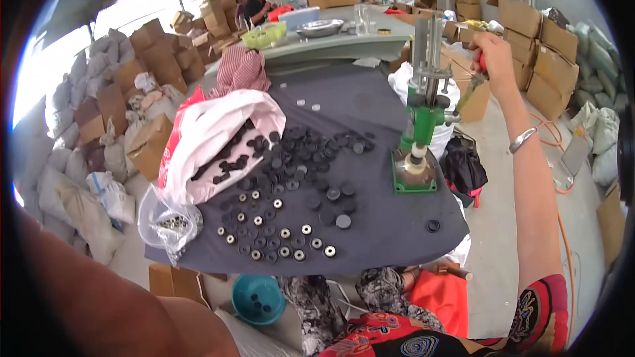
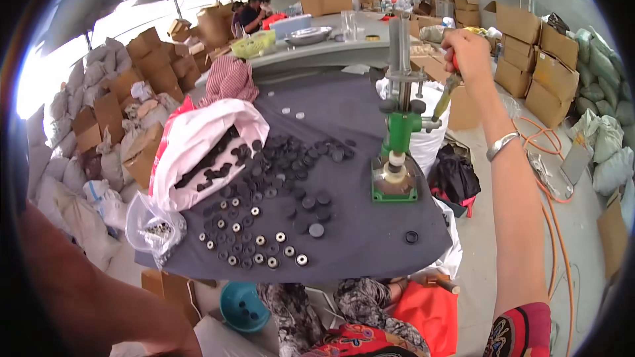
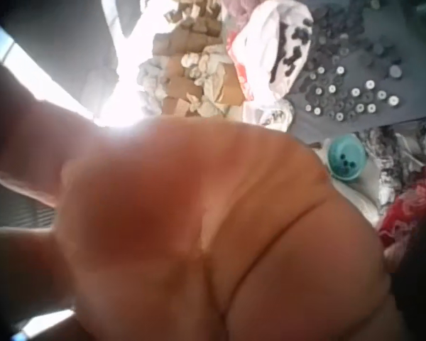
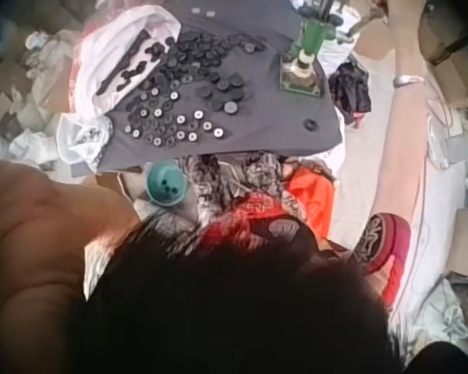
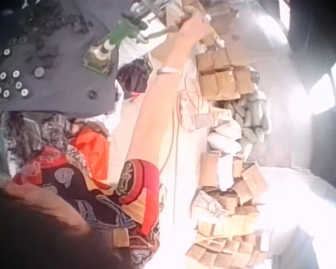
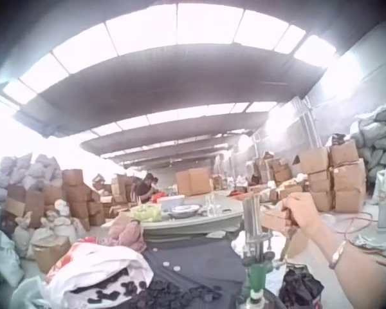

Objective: The person assembles black buttons by placing them under a green manual press, operating the lever to attach metal inserts, and then sorting the finished buttons on the table. The person repeatedly picks up buttons, positions them under the press, and moves completed units aside.

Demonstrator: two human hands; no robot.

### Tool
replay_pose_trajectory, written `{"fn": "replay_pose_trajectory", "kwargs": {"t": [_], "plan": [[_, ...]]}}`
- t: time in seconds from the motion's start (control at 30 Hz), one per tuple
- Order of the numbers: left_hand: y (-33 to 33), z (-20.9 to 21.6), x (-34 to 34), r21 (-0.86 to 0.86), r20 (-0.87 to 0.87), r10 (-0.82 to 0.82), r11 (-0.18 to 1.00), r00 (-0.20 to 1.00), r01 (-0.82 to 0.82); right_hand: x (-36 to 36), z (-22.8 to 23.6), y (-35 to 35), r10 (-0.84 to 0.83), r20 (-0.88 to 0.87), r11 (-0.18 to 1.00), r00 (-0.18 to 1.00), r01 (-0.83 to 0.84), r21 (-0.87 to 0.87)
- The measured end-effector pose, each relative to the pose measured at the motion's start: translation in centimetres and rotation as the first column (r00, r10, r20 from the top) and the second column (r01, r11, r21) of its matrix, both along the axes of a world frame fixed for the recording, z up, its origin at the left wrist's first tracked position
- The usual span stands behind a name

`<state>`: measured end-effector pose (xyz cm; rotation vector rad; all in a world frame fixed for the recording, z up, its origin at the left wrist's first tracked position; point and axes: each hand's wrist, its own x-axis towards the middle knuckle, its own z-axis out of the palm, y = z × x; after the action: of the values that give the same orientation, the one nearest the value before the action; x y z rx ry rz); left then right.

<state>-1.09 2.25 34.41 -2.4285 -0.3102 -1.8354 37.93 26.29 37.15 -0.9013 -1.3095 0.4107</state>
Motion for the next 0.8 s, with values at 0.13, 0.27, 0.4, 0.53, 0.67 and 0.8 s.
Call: {"fn": "replay_pose_trajectory", "kwargs": {"t": [0.13, 0.27, 0.4, 0.53, 0.67, 0.8], "plan": [[-1.5, 0.1, -0.2, 0.028, -0.003, 0.078, 0.997, 0.997, -0.078, -0.5, -0.3, -0.1, 0.004, 0.006, 0.999, 1.0, -0.004, -0.049], [-0.5, -0.1, -0.1, 0.071, 0.022, 0.07, 0.995, 0.997, -0.071, 1.0, -0.2, -0.7, -0.015, -0.007, 0.998, 1.0, 0.014, -0.062], [-0.2, 0.3, -0.8, 0.123, 0.073, 0.18, 0.974, 0.981, -0.188, 0.8, -0.6, 1.0, 0.002, 0.066, 1.0, 0.998, -0.001, -0.017], [2.6, -3.1, -0.9, 0.003, 0.093, 0.369, 0.929, 0.925, -0.371, 1.7, -1.0, 1.3, -0.008, 0.056, 1.0, 0.998, 0.009, -0.015], [4.0, -11.3, -0.8, -0.432, -0.202, 0.571, 0.677, 0.795, -0.596, 1.5, -0.3, 1.2, 0.005, 0.051, 1.0, 0.999, -0.003, -0.03], [5.5, -19.9, 0.6, -0.489, -0.402, 0.415, 0.656, 0.816, -0.575, 1.0, -0.3, 1.3, 0.009, 0.059, 1.0, 0.998, -0.007, -0.022]]}}
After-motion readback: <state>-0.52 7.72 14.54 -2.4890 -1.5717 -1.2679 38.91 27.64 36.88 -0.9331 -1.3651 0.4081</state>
